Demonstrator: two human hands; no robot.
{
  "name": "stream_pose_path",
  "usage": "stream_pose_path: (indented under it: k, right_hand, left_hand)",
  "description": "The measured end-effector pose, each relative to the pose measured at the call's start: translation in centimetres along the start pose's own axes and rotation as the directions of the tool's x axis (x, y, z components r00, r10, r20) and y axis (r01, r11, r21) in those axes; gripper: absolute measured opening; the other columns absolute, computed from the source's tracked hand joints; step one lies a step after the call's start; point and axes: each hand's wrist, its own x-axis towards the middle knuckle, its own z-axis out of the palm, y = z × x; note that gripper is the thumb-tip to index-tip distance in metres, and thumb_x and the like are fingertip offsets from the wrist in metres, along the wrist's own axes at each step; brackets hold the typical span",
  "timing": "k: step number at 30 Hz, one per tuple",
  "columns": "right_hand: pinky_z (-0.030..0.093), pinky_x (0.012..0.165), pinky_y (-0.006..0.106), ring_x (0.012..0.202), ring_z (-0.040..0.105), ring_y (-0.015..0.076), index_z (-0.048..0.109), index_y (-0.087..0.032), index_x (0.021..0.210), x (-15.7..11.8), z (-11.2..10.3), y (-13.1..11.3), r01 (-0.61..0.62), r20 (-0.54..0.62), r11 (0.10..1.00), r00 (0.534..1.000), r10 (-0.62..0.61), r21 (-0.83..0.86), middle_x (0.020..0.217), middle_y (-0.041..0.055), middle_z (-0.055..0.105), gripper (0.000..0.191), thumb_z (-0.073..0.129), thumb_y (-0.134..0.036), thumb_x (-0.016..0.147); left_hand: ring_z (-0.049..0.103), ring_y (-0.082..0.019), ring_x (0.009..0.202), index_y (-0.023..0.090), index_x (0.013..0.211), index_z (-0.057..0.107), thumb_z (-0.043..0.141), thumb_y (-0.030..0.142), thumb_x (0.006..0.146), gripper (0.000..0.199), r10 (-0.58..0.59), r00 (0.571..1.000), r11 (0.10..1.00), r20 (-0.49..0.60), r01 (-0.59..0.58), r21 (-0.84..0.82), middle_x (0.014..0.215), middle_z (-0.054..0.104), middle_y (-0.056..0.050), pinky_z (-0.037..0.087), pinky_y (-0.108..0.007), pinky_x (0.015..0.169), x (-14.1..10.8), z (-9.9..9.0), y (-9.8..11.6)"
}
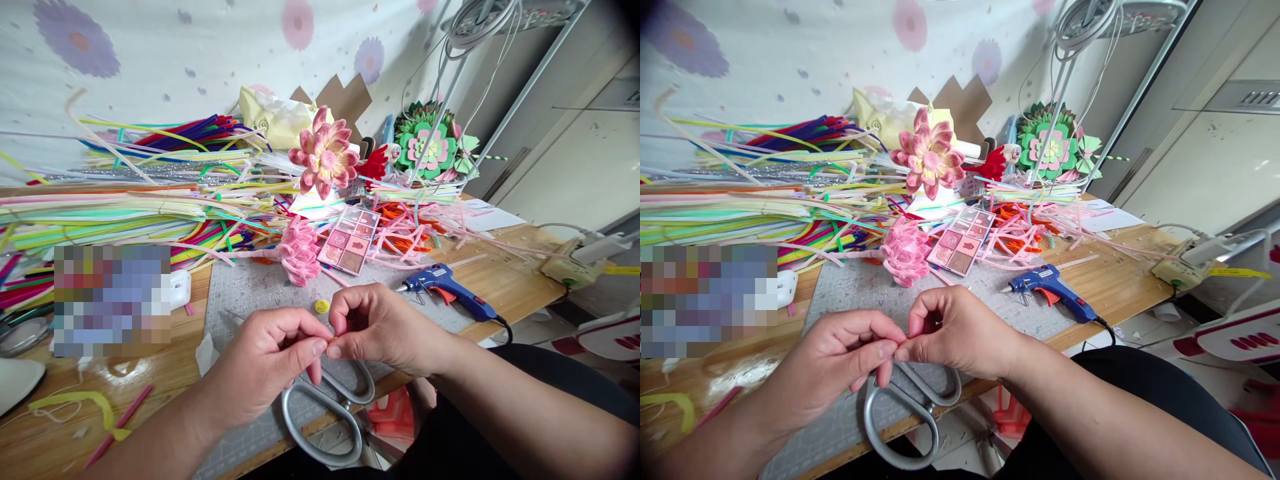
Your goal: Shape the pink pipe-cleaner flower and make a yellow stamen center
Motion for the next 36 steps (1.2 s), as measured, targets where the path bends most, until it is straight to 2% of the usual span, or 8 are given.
stream_pose_path:
  k: [6,10,14,20,27,31,33,36]
  right_hand:
    - [0.038,0.054,0.018,0.060,0.047,0.0062,0.055,-0.016,0.079,0.2,-0.6,0.1,0.006,0.060,0.999,0.998,-0.009,0.049,0.068,-0.0062,0.054,0.046,0.089,-0.029,0.051]
    - [0.044,0.068,0.023,0.072,0.053,0.0091,0.062,-0.014,0.087,0.1,-0.9,0.1,0.070,0.014,0.996,0.997,-0.071,0.051,0.084,-0.0008,0.059,0.039,0.085,-0.030,0.059]
    - [0.044,0.071,0.026,0.072,0.056,0.0106,0.068,-0.014,0.085,0.2,-0.4,0.1,0.101,-0.076,0.993,0.992,-0.096,0.067,0.079,0.0005,0.064,0.028,0.077,-0.036,0.070]
    - [0.042,0.062,0.024,0.063,0.053,0.0098,0.067,-0.015,0.074,0.6,0.3,0.4,0.096,-0.203,0.993,0.976,-0.079,0.076,0.068,-0.0018,0.062,0.027,0.080,-0.036,0.064]
    - [0.038,0.056,0.022,0.060,0.048,0.0088,0.059,-0.016,0.069,1.0,0.7,0.4,0.116,-0.250,0.988,0.958,-0.137,-0.098,0.066,-0.0030,0.057,0.025,0.076,-0.034,0.066]
    - [0.043,0.060,0.025,0.061,0.052,0.0115,0.056,-0.017,0.076,0.5,0.3,0.9,0.132,-0.281,0.985,0.946,-0.160,-0.115,0.067,-0.0015,0.055,0.025,0.061,-0.041,0.080]
    - [0.044,0.062,0.026,0.064,0.053,0.0127,0.058,-0.018,0.079,-0.3,0.4,1.1,0.104,-0.214,0.925,0.958,-0.192,-0.365,0.070,0.0001,0.058,0.018,0.054,-0.034,0.086]
    - [0.045,0.071,0.029,0.080,0.057,0.0175,0.064,-0.019,0.089,-1.5,1.7,1.5,0.110,-0.006,0.606,0.983,-0.186,-0.788,0.087,0.0040,0.064,0.010,0.057,-0.025,0.084]
  left_hand:
    - [0.045,-0.005,0.042,0.017,0.074,0.066,0.062,0.028,0.080,0.013,-0.070,0.991,0.979,-0.118,0.045,-0.201,0.050,0.059,0.003,0.027,-0.014,0.037,0.4,0.1,-0.3]
    - [0.038,-0.003,0.040,0.015,0.071,0.064,0.062,0.025,0.080,0.013,-0.093,0.983,0.958,-0.157,0.046,-0.282,0.049,0.057,0.003,0.025,-0.013,0.038,0.5,0.1,-0.3]
    - [0.038,-0.003,0.041,0.014,0.072,0.064,0.062,0.026,0.080,0.015,-0.106,0.983,0.958,-0.149,0.060,-0.282,0.050,0.058,0.003,0.025,-0.014,0.038,0.5,0.1,-0.4]
    - [0.038,-0.004,0.042,0.014,0.071,0.063,0.061,0.027,0.080,0.016,-0.114,0.982,0.968,-0.150,0.076,-0.238,0.051,0.058,0.002,0.025,-0.015,0.039,0.5,0.2,-0.3]
    - [0.038,-0.004,0.040,0.015,0.077,0.064,0.063,0.028,0.079,0.013,-0.092,0.987,0.980,-0.133,0.067,-0.185,0.053,0.061,0.001,0.025,-0.016,0.039,0.5,0.1,-0.4]
    - [0.038,-0.004,0.041,0.014,0.070,0.063,0.064,0.025,0.078,0.014,-0.100,0.978,0.973,-0.182,0.059,-0.222,0.052,0.058,0.002,0.024,-0.016,0.039,0.7,0.0,-0.4]
    - [0.036,-0.004,0.041,0.014,0.069,0.062,0.065,0.025,0.078,0.015,-0.103,0.975,0.955,-0.199,0.041,-0.295,0.050,0.056,0.003,0.023,-0.016,0.039,0.8,-0.2,-0.3]
    - [0.034,-0.003,0.040,0.014,0.069,0.061,0.067,0.026,0.077,0.016,-0.106,0.968,0.920,-0.229,0.009,-0.392,0.049,0.055,0.004,0.022,-0.015,0.039,0.9,-0.4,-0.2]
